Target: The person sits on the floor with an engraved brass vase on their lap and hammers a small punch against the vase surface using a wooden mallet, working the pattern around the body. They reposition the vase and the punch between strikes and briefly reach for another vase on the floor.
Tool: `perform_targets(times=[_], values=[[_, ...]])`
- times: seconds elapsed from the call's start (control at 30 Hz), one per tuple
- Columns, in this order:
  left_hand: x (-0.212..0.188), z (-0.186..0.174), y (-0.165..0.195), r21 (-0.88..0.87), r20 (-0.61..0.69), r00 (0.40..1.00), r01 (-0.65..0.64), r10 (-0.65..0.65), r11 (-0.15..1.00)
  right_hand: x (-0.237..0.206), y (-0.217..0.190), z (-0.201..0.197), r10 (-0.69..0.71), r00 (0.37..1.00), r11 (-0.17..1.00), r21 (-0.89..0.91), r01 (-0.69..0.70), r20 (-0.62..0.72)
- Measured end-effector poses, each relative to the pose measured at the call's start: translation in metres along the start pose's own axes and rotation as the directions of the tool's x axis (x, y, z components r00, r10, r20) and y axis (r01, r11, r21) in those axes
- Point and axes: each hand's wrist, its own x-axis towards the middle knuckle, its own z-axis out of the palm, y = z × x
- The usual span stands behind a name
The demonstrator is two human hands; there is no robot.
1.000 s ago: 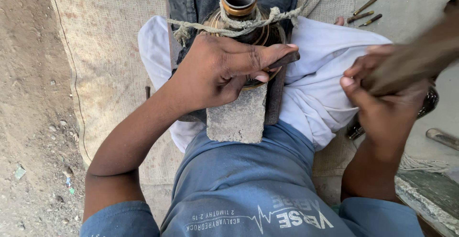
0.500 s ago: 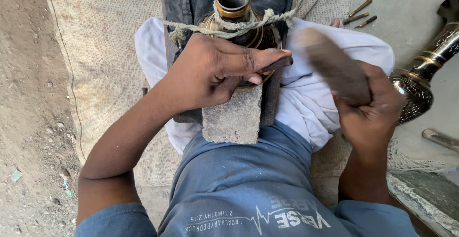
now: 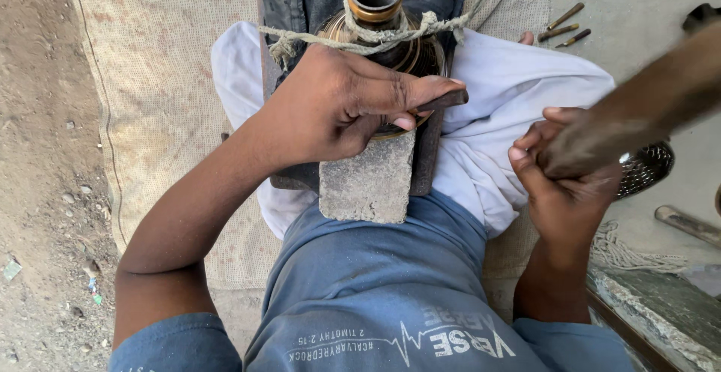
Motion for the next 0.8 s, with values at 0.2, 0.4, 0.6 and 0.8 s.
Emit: perform_targets(times=[0.2,0.4,0.6,0.8], values=[[0.003,-0.001,-0.002,0.036,-0.009,0.999,-0.037,0.037,0.999,-0.005,0.007,0.004,0.192,0.981,0.945,0.277,-0.174,-0.039],[0.004,0.001,-0.001,0.042,-0.026,0.999,-0.032,0.034,0.999,-0.005,0.008,0.0,0.144,0.989,0.95,0.285,-0.128,-0.035],[0.008,0.002,-0.004,0.084,-0.022,0.999,-0.036,0.038,0.996,0.001,0.005,-0.004,0.095,0.995,0.975,0.202,-0.09,-0.013],[0.01,0.002,-0.003,0.08,-0.035,0.998,-0.056,0.059,0.995,0.006,0.004,-0.005,0.123,0.992,0.944,0.311,-0.11,-0.024]])
